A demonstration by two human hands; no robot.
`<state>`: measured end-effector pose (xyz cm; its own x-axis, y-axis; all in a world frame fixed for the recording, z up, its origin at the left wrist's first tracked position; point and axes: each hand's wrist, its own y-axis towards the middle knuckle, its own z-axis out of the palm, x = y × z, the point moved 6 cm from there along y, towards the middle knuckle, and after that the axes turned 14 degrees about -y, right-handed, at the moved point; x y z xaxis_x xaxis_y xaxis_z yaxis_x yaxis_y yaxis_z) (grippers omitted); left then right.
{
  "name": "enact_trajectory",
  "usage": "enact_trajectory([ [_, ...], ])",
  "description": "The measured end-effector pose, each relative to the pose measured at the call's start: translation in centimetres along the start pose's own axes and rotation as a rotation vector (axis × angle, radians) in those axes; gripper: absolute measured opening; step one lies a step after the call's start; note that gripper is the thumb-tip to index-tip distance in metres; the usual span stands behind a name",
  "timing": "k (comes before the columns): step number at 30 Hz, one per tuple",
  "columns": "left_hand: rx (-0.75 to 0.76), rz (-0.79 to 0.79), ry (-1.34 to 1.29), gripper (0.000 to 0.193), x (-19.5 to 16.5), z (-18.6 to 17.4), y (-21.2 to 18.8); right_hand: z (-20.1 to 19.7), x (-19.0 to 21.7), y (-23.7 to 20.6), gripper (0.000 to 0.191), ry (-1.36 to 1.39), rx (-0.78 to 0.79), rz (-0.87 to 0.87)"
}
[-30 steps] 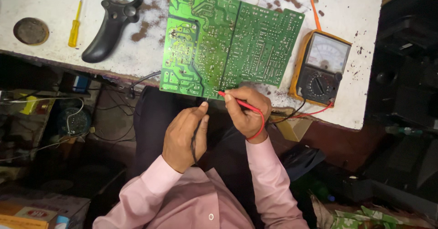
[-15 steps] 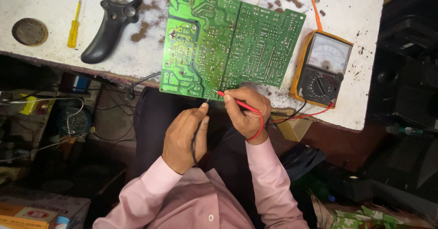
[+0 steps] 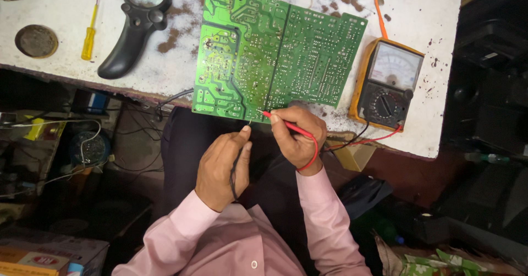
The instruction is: The person uses a multimeter to test points on a green circuit board. They hold the black probe on one spot and move the red probe across multiple test points while observing the meter. The board remains on the workbench throughout.
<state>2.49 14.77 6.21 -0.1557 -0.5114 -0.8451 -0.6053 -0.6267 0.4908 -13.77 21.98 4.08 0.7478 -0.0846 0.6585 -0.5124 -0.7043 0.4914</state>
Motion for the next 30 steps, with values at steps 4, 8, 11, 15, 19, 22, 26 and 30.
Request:
enact_trajectory([
  [4,0.002,0.001,-0.001,0.026,0.0,0.0,0.0,0.0,-0.1,0.0,0.004,0.006,-0.007,0.001],
  [8,0.003,-0.005,0.001,0.026,0.1,0.1,0.0,0.1,-0.2,0.0,0.004,0.004,-0.004,0.004],
  [11,0.007,-0.006,-0.002,0.026,0.1,0.0,0.0,0.0,-0.1,0.0,0.004,-0.001,-0.006,-0.004],
  [15,0.005,-0.006,0.001,0.027,0.2,0.0,-0.3,0.1,-0.2,0.0,0.002,0.032,-0.004,0.027],
  [19,-0.007,-0.025,0.012,0.027,0.5,0.3,-0.7,0.0,-0.1,-0.1,0.003,0.035,-0.032,0.006],
  [22,-0.005,-0.03,0.024,0.027,0.6,0.7,-0.7,-0.3,0.2,0.1,0.004,0.015,-0.032,-0.03],
  [26,-0.002,-0.059,0.038,0.026,0.6,0.9,-0.8,-1.0,0.5,0.4,0.005,-0.023,-0.01,-0.024],
  [30,-0.008,-0.081,0.021,0.028,0.6,0.8,-0.8,-0.8,0.5,0.5,0.003,-0.001,-0.012,-0.027],
])
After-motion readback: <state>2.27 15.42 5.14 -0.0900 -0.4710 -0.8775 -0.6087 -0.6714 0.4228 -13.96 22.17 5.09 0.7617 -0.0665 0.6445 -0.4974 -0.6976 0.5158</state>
